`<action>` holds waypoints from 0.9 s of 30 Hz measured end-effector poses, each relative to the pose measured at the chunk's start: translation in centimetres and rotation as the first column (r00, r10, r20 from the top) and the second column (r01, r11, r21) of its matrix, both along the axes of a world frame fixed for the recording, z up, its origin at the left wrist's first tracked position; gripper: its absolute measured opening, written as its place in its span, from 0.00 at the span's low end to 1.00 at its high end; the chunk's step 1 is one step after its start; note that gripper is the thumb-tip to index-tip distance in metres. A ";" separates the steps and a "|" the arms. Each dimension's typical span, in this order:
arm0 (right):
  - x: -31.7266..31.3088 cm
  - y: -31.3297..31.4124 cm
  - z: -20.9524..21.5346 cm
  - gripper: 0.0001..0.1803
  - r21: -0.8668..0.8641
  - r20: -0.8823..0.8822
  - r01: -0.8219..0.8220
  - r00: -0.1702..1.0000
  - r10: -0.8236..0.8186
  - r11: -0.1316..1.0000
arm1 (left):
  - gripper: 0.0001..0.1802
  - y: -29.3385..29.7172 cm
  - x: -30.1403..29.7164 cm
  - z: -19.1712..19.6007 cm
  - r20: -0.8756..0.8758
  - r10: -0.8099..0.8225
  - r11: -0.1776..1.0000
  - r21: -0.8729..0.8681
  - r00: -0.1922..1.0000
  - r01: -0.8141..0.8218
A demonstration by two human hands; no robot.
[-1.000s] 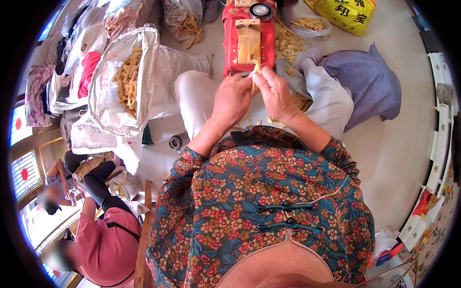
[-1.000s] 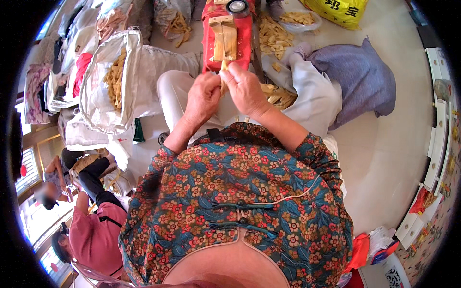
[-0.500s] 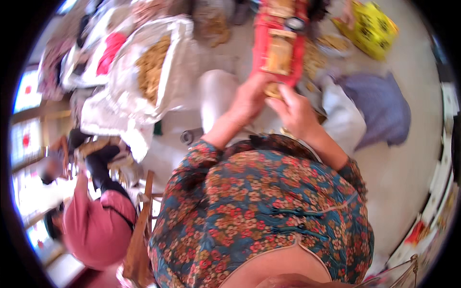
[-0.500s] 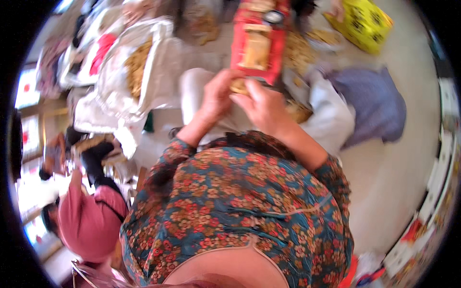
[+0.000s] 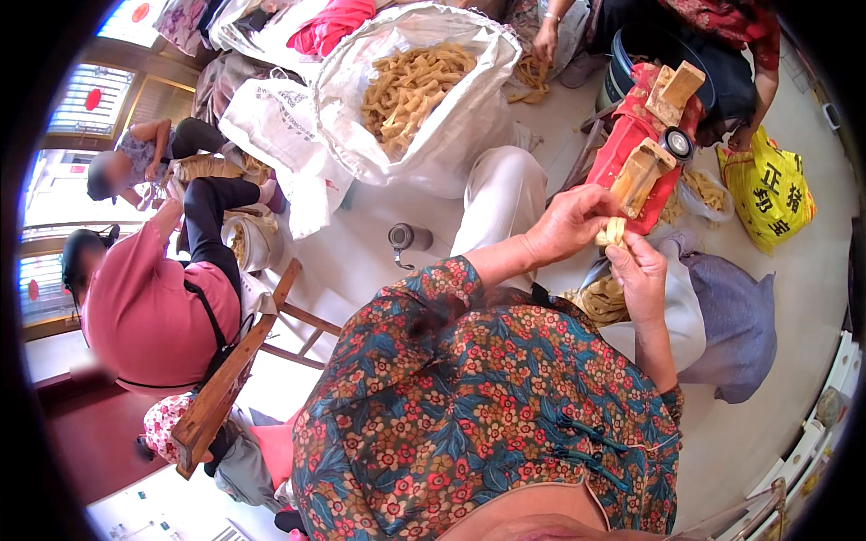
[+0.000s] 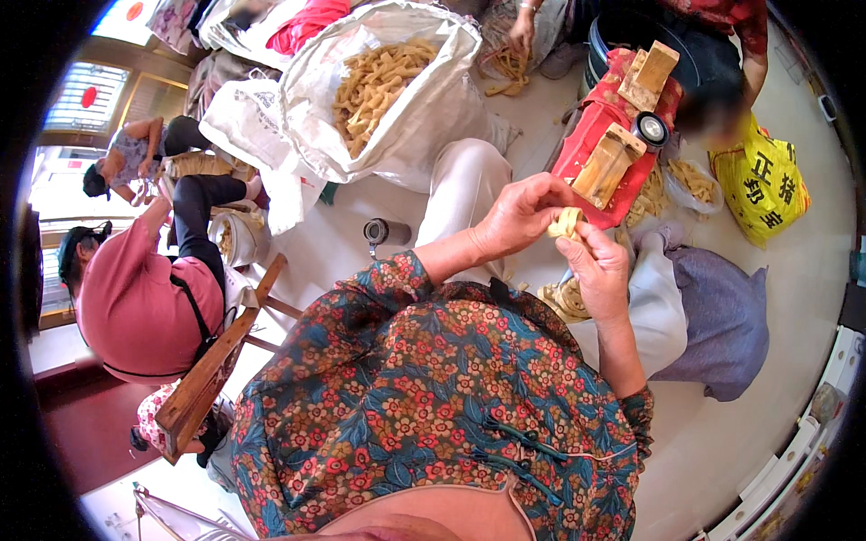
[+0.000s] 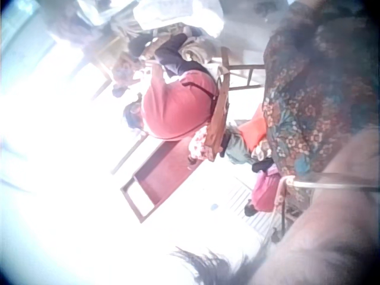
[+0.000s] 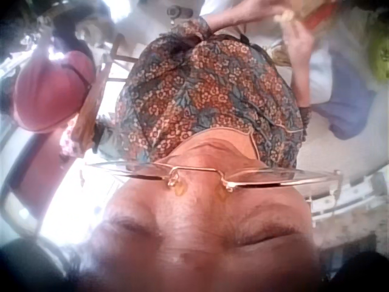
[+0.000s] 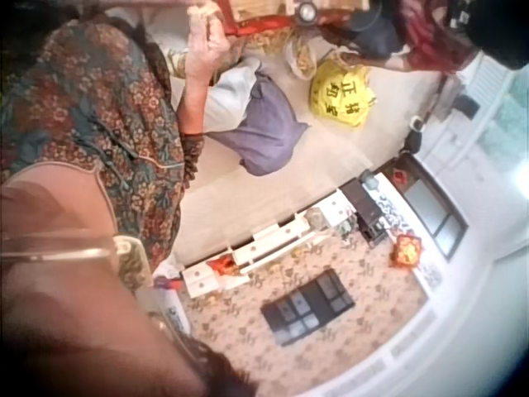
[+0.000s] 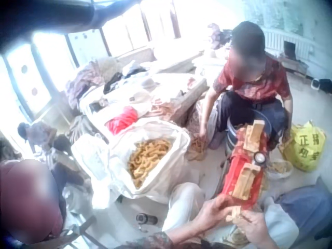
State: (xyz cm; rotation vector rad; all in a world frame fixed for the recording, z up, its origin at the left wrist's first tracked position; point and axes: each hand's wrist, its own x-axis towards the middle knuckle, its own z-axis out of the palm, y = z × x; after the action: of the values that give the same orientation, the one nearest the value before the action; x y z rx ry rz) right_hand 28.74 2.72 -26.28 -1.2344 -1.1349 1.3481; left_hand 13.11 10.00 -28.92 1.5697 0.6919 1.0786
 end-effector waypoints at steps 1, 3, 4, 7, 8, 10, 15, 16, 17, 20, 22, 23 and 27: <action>-0.1 0.0 0.3 0.15 -0.044 -0.055 -0.023 0.998 0.020 0.999 | 0.06 0.1 -0.8 0.1 -0.080 -0.041 0.996 -0.079 0.996 0.035; -0.9 0.0 0.0 0.15 -0.016 0.049 0.029 0.998 -0.028 0.999 | 0.06 0.1 -1.5 1.5 -0.098 -0.139 0.958 -0.264 0.985 0.109; -1.3 0.3 -0.1 0.15 0.006 0.091 0.060 0.994 -0.061 0.998 | 0.07 0.1 -1.5 1.9 -0.100 -0.193 0.923 -0.355 0.976 0.146; -1.7 0.8 0.0 0.14 0.080 0.164 0.140 0.975 -0.152 0.987 | 0.08 -0.7 -0.9 1.7 0.067 -0.100 0.927 -0.356 0.993 0.117; -1.5 0.9 -0.1 0.14 0.080 0.169 0.131 0.975 -0.143 0.988 | 0.08 -1.1 -0.9 1.8 0.102 -0.083 0.920 -0.374 0.991 0.115; -1.5 1.1 0.3 0.15 -0.046 0.028 0.100 0.995 -0.099 0.994 | 0.05 -1.1 -0.7 0.7 0.161 -0.030 0.913 -0.398 0.987 0.092; 1.7 0.8 0.3 0.15 -0.298 -0.497 0.007 0.852 -0.161 0.955 | 0.01 1.0 -1.0 1.7 -0.051 -0.034 0.946 -0.323 0.998 0.016; 2.7 0.4 0.2 0.14 -0.309 -0.548 0.028 0.812 -0.202 0.951 | 0.02 1.2 -1.0 2.6 -0.064 -0.044 0.954 -0.299 0.997 0.023; 3.0 0.4 0.3 0.13 -0.291 -0.497 0.073 0.841 -0.216 0.954 | 0.02 1.4 -1.5 3.7 -0.117 -0.023 0.950 -0.311 0.993 -0.014; 2.7 0.6 0.6 0.07 -0.164 -0.276 0.186 0.934 -0.226 0.969 | 0.02 0.9 -1.9 3.5 -0.087 -0.036 0.942 -0.337 0.996 0.005; 2.8 1.1 0.3 0.06 -0.044 -0.154 0.125 0.979 -0.131 0.991 | 0.12 1.6 -3.0 2.8 -0.315 0.037 0.994 0.110 0.948 -0.002; 2.5 0.9 0.4 0.07 -0.057 -0.100 0.115 0.988 -0.121 0.992 | 0.17 1.6 -2.8 4.2 -0.354 0.052 0.963 0.266 0.934 0.047; 0.9 0.1 -2.4 0.09 -0.003 0.069 0.105 0.992 -0.105 0.994 | 0.16 -0.4 -0.5 1.4 -0.546 -0.126 0.864 0.350 0.828 0.362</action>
State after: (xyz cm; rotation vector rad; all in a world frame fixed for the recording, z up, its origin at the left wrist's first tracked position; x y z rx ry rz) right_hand 29.60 2.83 -28.69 -1.3357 -1.0975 1.2403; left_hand 12.60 9.56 -27.56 2.3216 0.5754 0.6368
